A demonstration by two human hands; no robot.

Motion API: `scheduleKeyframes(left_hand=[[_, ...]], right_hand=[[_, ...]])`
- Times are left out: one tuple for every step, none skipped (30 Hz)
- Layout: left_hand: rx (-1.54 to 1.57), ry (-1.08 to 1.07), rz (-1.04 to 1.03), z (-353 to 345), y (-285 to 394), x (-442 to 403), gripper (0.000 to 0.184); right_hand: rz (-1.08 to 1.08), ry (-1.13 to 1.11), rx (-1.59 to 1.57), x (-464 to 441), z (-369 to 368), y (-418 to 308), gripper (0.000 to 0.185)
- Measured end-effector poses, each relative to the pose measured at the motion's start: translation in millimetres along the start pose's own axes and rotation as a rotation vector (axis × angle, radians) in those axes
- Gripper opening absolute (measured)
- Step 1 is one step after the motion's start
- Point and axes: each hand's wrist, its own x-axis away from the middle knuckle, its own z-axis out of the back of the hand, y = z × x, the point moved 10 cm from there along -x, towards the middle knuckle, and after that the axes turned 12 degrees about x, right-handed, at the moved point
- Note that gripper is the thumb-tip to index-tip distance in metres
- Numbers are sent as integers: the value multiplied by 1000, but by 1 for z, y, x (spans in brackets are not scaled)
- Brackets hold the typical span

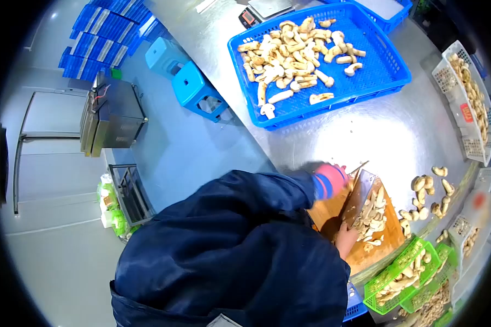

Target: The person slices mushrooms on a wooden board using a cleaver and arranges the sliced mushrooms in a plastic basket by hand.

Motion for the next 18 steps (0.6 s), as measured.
scheduleKeyframes(left_hand=[[64, 113, 5, 28, -19, 4, 31], [112, 203, -14, 56, -37, 3, 34], [125, 306, -35, 100, -63, 3, 36], [131, 399, -61, 145, -87, -3, 39], [129, 475, -83, 188, -106, -12, 42], [87, 529, -102, 225, -119, -20, 45], [-20, 550, -121, 252, -120, -26, 47], [-321, 565, -197, 263, -112, -26, 61], [-346, 536, -80, 280, -72, -15, 68], [-291, 647, -358, 272, -56, -20, 71], [-47, 568, -444, 258, -32, -22, 67], [152, 430, -505, 229, -15, -29, 66], [335, 286, -554, 188, 4, -33, 65], [446, 181, -543, 152, 17, -35, 65], [550, 69, -525, 112, 30, -36, 64], [601, 6, -557, 74, 42, -38, 65], [654, -56, -585, 41, 53, -40, 65], [588, -31, -638, 20, 63, -39, 67]], right_hand=[[-28, -31, -59, -3, -12, 10, 31], [-86, -44, -116, -1, -15, 28, 31], [-108, -12, -127, 6, -3, 31, 31], [-130, 20, -140, 15, 13, 27, 31], [-124, 82, -94, 23, 26, 18, 32], [-107, 83, -147, 31, 36, 9, 31], [-93, 83, -201, 40, 46, 2, 32], [-185, 30, -356, 49, 47, 3, 30], [-258, -17, -525, 58, 47, 3, 30], [-288, -17, -641, 65, 53, 5, 32], [-303, -21, -758, 71, 56, 6, 33], [-341, -27, -854, 76, 57, 15, 34], [-382, -3, -960, 85, 62, 28, 33], [-423, 41, -1015, 95, 64, 37, 31], [-465, 84, -1072, 106, 66, 51, 29], [-499, 129, -1120, 114, 62, 69, 32], [-535, 164, -1159, 125, 60, 83, 32], [-589, 177, -1202, 136, 52, 100, 32]])
